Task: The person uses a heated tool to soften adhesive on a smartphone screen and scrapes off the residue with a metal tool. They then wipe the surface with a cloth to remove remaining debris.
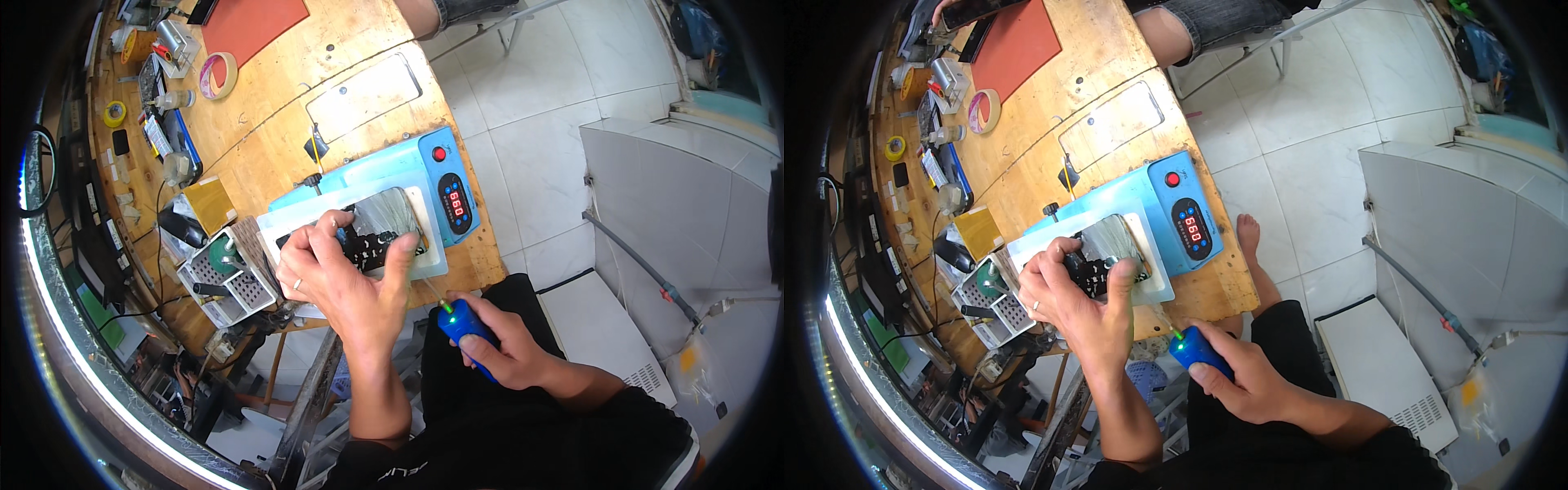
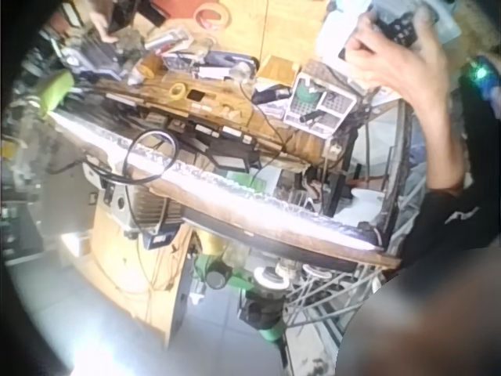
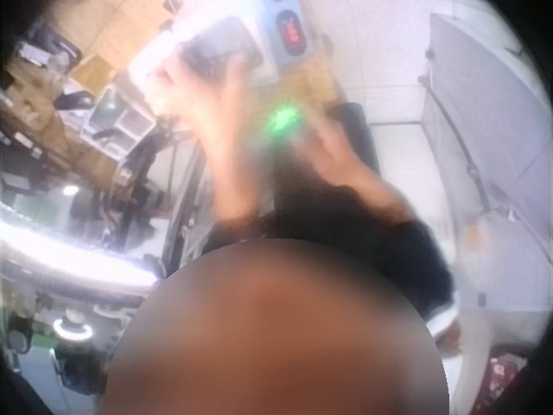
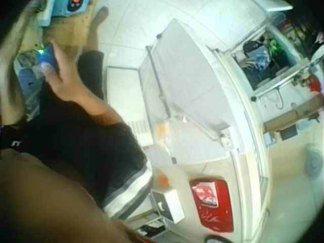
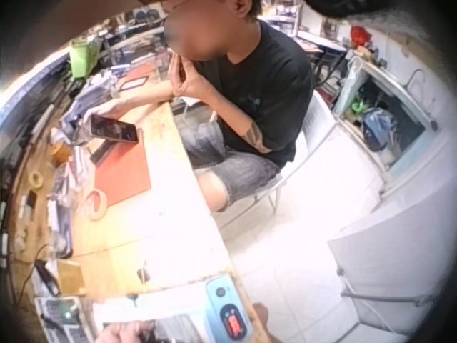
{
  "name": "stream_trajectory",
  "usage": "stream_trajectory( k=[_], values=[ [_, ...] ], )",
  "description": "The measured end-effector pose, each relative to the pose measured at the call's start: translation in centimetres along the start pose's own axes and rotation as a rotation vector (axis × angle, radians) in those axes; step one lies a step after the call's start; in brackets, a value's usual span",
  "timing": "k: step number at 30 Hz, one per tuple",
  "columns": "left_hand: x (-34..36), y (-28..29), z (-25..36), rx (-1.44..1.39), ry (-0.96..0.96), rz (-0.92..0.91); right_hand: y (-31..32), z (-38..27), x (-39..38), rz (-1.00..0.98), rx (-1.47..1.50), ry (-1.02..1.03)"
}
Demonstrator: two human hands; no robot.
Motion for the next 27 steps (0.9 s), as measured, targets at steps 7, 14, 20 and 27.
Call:
stream_trajectory(
  k=[7,14,20,27],
  values=[
    [0.15,0.12,-0.14,-0.027,0.045,-0.045,0.11,0.45,-0.23,-0.022,-0.026,-0.006],
    [0.10,0.36,0.09,-0.035,-0.013,-0.028,-0.15,0.73,-0.46,-0.010,-0.009,0.026],
    [0.33,0.49,-0.12,-0.042,-0.009,-0.050,-0.16,0.84,-0.71,0.006,-0.039,0.004],
    [0.44,0.93,0.46,-0.037,-0.036,-0.066,0.35,0.40,-0.66,0.027,-0.071,0.010]
  ],
)
Point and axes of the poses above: each hand's wrist, its own x-axis towards the middle knuckle, its own y-axis out of the back of the hand, z = x × y, the point moved 4 cm from there along x, towards the middle knuckle, and after that the axes turned 1 degree about y, right-handed, at the moved point
